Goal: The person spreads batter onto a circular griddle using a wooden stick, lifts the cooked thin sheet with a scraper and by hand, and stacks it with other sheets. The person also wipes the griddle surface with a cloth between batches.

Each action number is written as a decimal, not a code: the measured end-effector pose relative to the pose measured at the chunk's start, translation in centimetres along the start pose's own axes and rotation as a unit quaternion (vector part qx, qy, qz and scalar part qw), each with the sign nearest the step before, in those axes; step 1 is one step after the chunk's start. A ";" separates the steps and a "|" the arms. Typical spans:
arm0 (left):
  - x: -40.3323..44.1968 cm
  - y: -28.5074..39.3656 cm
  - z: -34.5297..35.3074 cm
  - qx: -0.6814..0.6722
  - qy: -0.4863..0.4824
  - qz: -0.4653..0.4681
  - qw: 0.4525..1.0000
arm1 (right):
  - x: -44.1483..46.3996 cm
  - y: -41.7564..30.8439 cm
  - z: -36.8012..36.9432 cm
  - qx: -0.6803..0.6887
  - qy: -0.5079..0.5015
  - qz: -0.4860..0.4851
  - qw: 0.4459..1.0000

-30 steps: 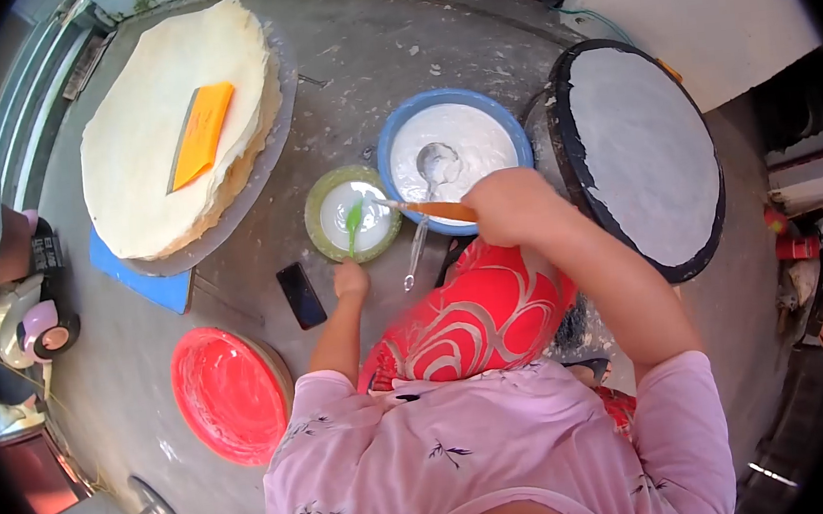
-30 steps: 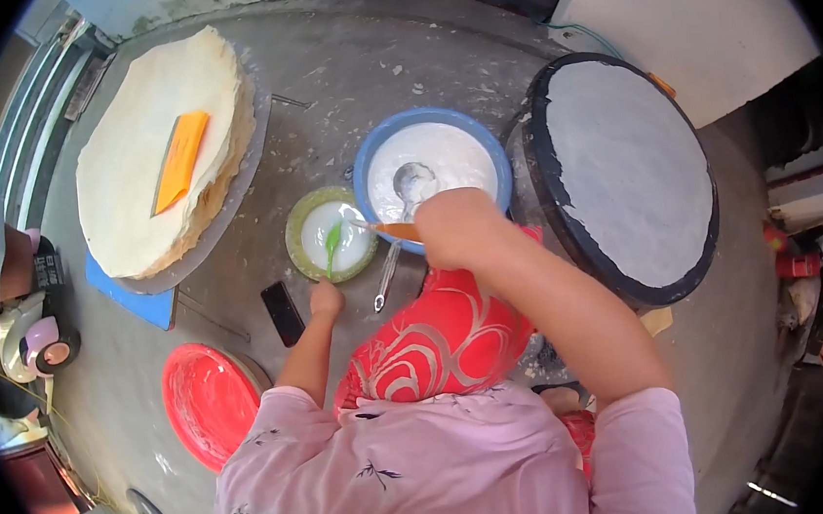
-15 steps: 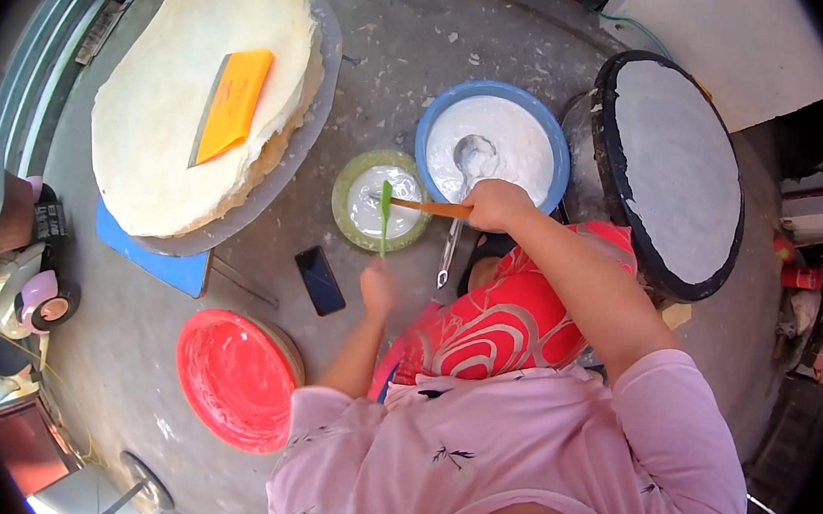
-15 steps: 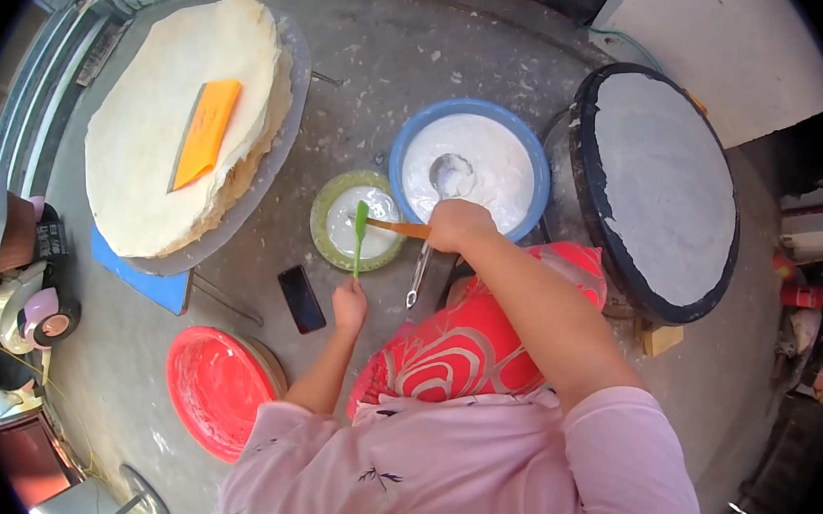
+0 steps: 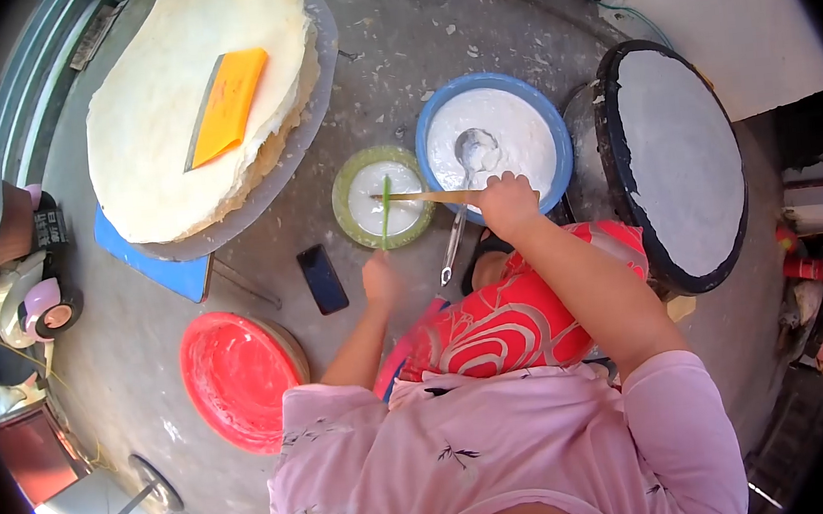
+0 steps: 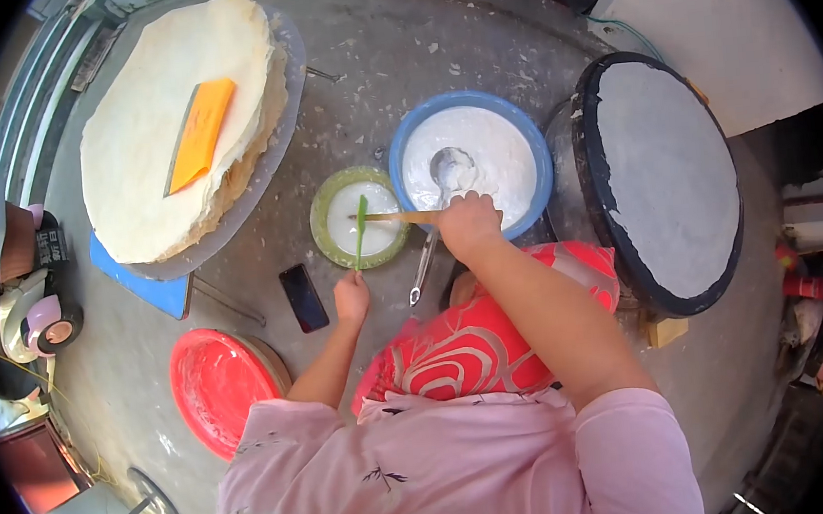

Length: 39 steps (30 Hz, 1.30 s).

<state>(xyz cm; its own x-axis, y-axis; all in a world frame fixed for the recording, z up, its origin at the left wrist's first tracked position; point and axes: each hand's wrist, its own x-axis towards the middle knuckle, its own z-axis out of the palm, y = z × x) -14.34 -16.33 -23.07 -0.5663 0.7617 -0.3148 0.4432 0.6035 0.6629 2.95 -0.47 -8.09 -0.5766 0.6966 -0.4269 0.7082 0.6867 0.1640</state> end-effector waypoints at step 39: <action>0.7 5.5 -5.0 0.221 0.084 0.255 0.938 | -8.7 15.0 2.2 0.504 0.106 0.247 0.821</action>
<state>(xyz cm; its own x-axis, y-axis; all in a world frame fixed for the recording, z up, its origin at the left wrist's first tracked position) -15.75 -13.69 -16.30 -0.2872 0.9525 0.1015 0.9098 0.2381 0.3399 19.49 3.30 -3.85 -0.1007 0.9322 -0.3477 0.7922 -0.1363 -0.5948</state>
